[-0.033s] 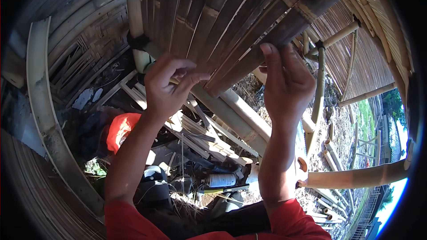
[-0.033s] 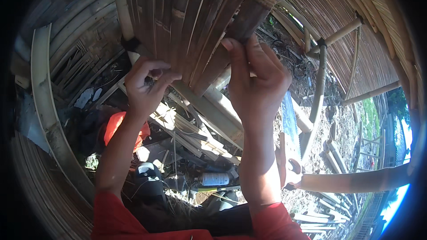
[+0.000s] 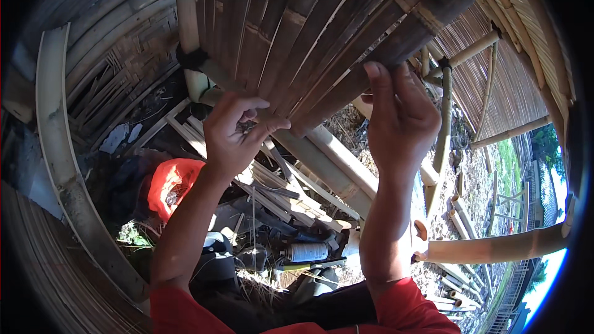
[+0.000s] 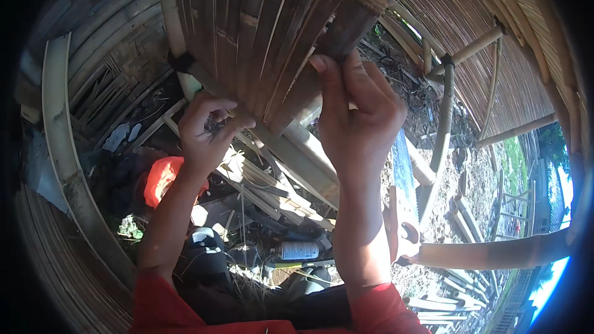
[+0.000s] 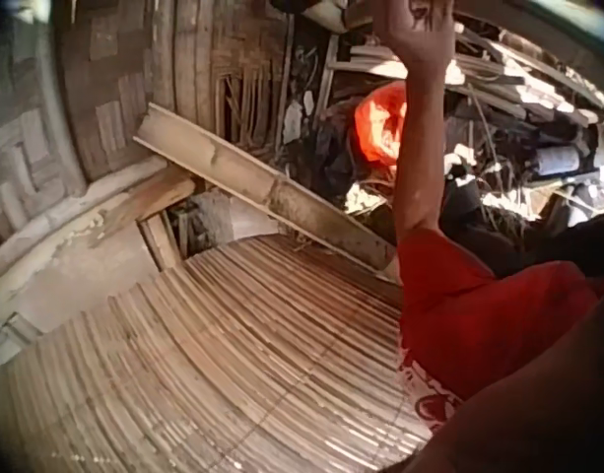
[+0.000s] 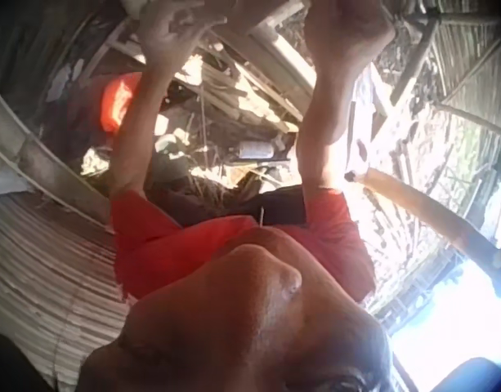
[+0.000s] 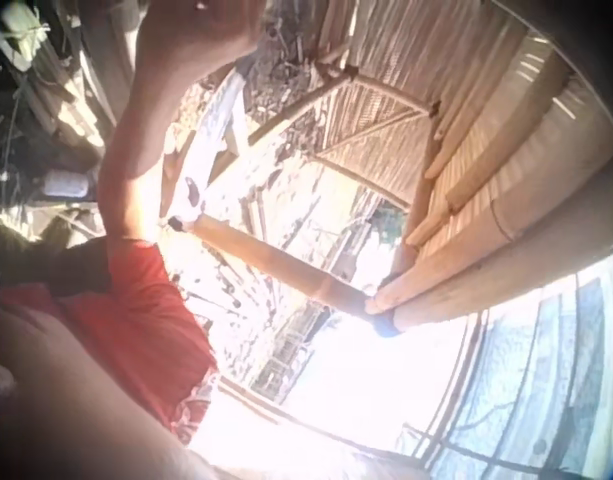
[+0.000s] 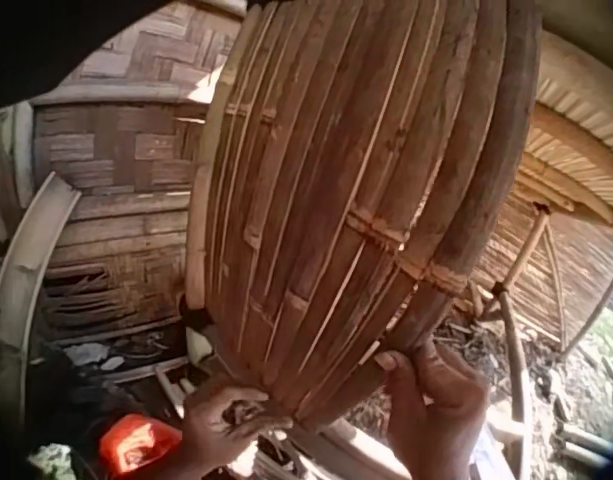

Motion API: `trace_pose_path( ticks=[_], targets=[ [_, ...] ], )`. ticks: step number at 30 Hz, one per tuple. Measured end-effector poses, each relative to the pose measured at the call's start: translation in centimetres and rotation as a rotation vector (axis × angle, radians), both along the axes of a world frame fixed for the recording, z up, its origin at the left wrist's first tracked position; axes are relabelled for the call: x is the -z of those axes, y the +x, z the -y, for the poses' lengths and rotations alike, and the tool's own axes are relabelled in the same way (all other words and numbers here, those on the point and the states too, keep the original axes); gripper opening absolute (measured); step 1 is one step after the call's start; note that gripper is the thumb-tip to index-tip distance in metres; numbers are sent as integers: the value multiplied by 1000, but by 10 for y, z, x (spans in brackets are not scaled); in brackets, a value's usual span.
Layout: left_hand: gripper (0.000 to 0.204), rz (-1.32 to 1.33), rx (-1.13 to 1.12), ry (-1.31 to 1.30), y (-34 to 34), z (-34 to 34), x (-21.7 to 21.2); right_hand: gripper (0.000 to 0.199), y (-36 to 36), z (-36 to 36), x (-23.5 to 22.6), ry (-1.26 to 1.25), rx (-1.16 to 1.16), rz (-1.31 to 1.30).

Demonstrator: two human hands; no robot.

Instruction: The person constructs a bamboo structure by sawing bamboo slats with a hand saw, aligning them onto the frame, and securing them with nails using a hammer.

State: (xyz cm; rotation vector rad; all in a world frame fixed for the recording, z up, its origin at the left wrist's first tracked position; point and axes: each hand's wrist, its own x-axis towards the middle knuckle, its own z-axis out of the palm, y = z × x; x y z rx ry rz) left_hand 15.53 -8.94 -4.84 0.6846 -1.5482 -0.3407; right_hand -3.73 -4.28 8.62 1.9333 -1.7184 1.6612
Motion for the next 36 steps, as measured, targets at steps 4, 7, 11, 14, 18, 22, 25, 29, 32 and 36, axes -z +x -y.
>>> trace_pose_path(
  ticks=[4, 7, 11, 14, 18, 22, 25, 29, 32, 36],
  targets=[
    [72, -151, -175, 193, -19, -4, 55, 25, 11, -6, -1, -10, 31, -33],
    [81, -160, -250, 367, -42, -20, 93, 25, 6, -4, 2, -18, 4, -23],
    [85, -598, -39, 1029, -64, -30, 124, 19, 9, 2, 2, -149, -67, 45],
    [78, -957, 349, 1272, -79, -33, 119, 23, 9, -2, -2, -43, -94, 126],
    [90, -830, 665, 946, -92, -28, 116, 22, 13, -2, -2, -2, -103, 171],
    [87, -881, 649, 1019, -95, -33, 109, 21, 12, 0, -1, -9, -109, 210],
    [78, -1057, 709, 1001, -97, -37, 102, 25, 7, -2, 0, 32, -76, 68],
    [77, -1034, 716, 1015, -94, -35, 106, 23, 20, -7, -3, 61, -72, 133],
    [77, -1009, 755, 1158, -87, -37, 91, 24, 14, -9, -1, 54, -32, 78],
    [81, -974, 710, 1133, -83, -38, 92, 30, 12, -10, 3, 71, -43, 78]
  ],
)
